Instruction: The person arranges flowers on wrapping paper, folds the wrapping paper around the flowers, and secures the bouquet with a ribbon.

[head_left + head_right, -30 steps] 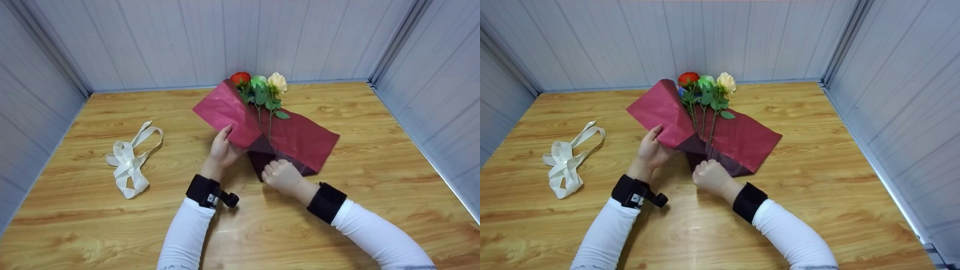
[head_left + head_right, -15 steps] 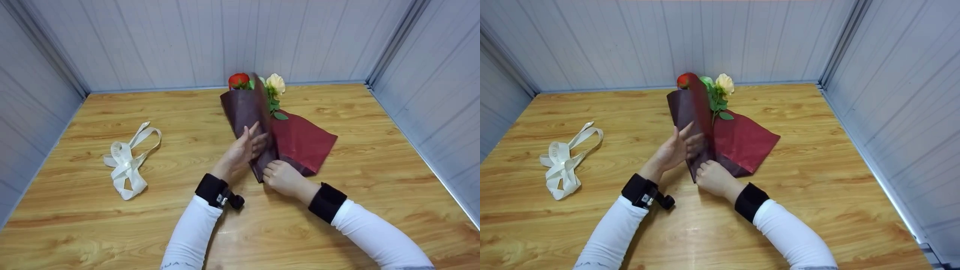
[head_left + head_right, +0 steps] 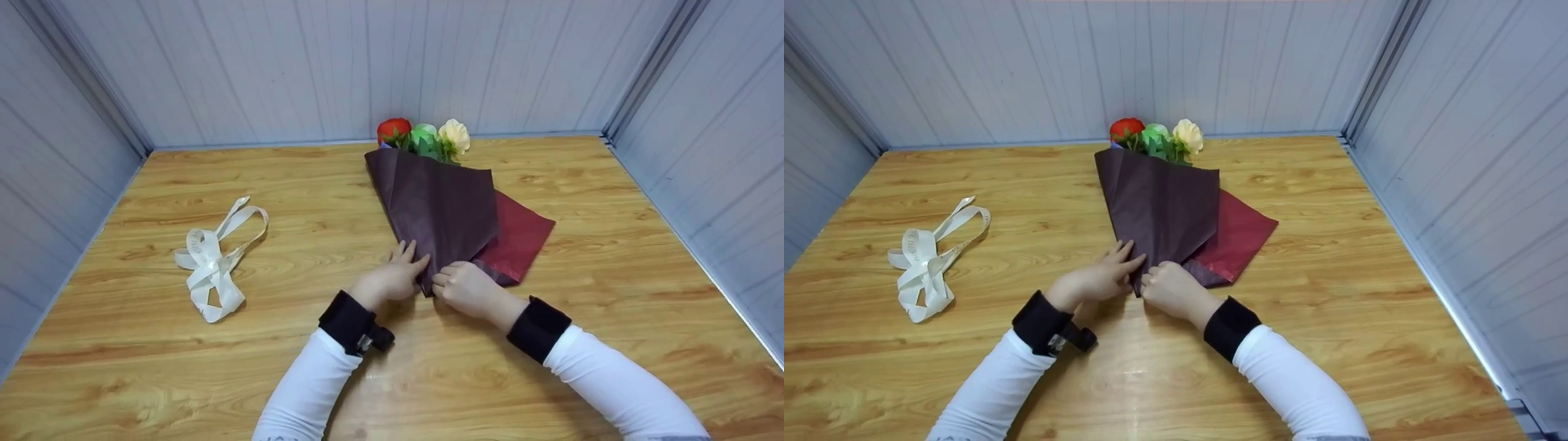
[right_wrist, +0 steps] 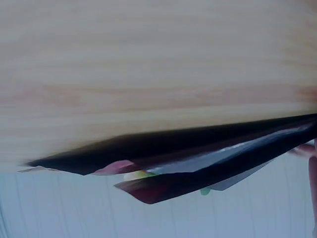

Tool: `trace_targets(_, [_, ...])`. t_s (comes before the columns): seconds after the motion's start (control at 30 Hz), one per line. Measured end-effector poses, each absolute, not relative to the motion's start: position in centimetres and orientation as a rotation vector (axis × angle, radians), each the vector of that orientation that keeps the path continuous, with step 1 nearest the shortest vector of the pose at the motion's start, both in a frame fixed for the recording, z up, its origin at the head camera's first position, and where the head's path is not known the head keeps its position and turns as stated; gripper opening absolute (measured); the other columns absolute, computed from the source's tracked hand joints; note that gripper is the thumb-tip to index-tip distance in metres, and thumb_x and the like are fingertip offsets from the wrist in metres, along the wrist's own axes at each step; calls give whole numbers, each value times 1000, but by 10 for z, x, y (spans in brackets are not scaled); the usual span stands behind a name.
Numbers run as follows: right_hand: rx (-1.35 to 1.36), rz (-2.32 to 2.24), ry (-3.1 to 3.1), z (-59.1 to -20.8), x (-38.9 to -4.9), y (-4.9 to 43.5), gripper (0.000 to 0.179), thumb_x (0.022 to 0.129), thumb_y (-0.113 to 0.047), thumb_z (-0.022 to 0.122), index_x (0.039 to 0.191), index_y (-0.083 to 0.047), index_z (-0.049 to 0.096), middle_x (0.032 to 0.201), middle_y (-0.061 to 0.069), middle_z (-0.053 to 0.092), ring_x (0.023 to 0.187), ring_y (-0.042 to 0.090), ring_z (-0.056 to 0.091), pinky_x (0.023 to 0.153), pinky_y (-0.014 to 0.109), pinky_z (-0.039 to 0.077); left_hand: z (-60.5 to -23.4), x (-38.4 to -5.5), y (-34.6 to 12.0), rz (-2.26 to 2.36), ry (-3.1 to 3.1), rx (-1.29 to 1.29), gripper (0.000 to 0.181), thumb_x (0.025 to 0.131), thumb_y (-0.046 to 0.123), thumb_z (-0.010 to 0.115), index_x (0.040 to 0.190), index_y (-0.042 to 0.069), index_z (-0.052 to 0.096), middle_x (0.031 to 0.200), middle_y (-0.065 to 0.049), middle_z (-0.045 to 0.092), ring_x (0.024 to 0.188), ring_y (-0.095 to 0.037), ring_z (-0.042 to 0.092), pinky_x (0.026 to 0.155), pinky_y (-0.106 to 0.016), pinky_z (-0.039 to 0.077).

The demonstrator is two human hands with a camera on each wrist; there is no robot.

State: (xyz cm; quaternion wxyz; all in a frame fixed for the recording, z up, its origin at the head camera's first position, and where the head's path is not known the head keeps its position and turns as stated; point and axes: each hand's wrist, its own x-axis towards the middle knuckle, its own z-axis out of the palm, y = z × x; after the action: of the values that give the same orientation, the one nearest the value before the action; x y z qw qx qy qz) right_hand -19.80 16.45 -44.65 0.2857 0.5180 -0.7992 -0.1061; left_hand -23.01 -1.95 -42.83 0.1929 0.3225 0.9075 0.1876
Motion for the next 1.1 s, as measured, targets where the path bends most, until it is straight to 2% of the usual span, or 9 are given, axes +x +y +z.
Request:
trace_targets(0.1, [1328, -133, -2295, -443, -198, 166, 5, 76, -12, 68, 71, -10, 69, 73, 0, 68, 66, 16, 63, 59, 29, 50, -428, -228, -14, 433, 2559, 877, 60, 97, 21, 51, 151, 18, 26, 158, -21, 5, 145, -37, 1, 116, -53, 10])
trace_targets(0.23, [1134, 113, -2501, -440, -199, 166, 9, 77, -9, 70, 69, -8, 67, 72, 4, 66, 67, 21, 63, 61, 34, 52, -426, -226, -5, 352, 2594, 848, 50, 101, 31, 44, 149, 29, 30, 157, -22, 6, 145, -39, 3, 117, -50, 11])
trace_targets(0.33, [996, 173, -2596, -439, -199, 165, 4, 77, -8, 71, 75, -5, 70, 72, 7, 62, 69, 24, 61, 63, 37, 52, -425, -224, 3, 283, 2613, 842, 49, 101, 37, 40, 148, 31, 31, 156, -26, 6, 144, -42, 4, 117, -50, 12])
trace_targets(0.43, [875, 174, -2675, -439, -199, 165, 7, 77, -8, 71, 78, -2, 69, 73, 9, 57, 70, 28, 58, 65, 39, 51, -426, -221, 10, 216, 2614, 813, 50, 101, 39, 38, 149, 31, 29, 156, -27, 4, 144, -41, 3, 117, -50, 12])
trace_targets(0.73, [649, 99, -2900, -442, -194, 161, 22, 89, -10, 59, 103, 7, 55, 105, 24, 56, 95, 39, 56, 76, 47, 52, -426, -211, 14, 40, 2576, 731, 50, 102, 36, 37, 149, 39, 21, 157, -22, -2, 146, -35, 2, 117, -48, 13])
trace_targets(0.83, [572, 29, -3079, -439, -190, 163, 39, 96, -21, 52, 123, 7, 50, 127, 29, 49, 115, 42, 49, 90, 53, 46, -423, -205, 12, 15, 2552, 710, 53, 101, 36, 38, 150, 40, 18, 157, -22, -4, 146, -34, 1, 117, -46, 14])
trace_targets(0.93, [454, -50, -3312, -433, -189, 169, 56, 101, -36, 40, 146, -5, 32, 150, 26, 27, 136, 42, 30, 104, 59, 30, -420, -198, 10, -3, 2522, 696, 56, 100, 38, 41, 150, 42, 15, 157, -22, -6, 146, -34, -1, 117, -45, 14])
trace_targets(1.0, [389, -92, -3433, -429, -191, 174, 60, 102, -42, 33, 152, -13, 21, 156, 21, 13, 142, 40, 17, 108, 62, 21, -419, -194, 9, -13, 2510, 694, 58, 99, 41, 42, 149, 43, 14, 157, -22, -7, 146, -33, -2, 117, -44, 14])
trace_targets(1.1, [345, -124, -3511, -425, -195, 181, 60, 103, -43, 29, 153, -14, 13, 159, 18, 6, 144, 39, 10, 111, 62, 14, -418, -190, 8, -23, 2502, 693, 59, 98, 44, 43, 149, 45, 14, 157, -22, -7, 146, -32, -2, 118, -43, 13])
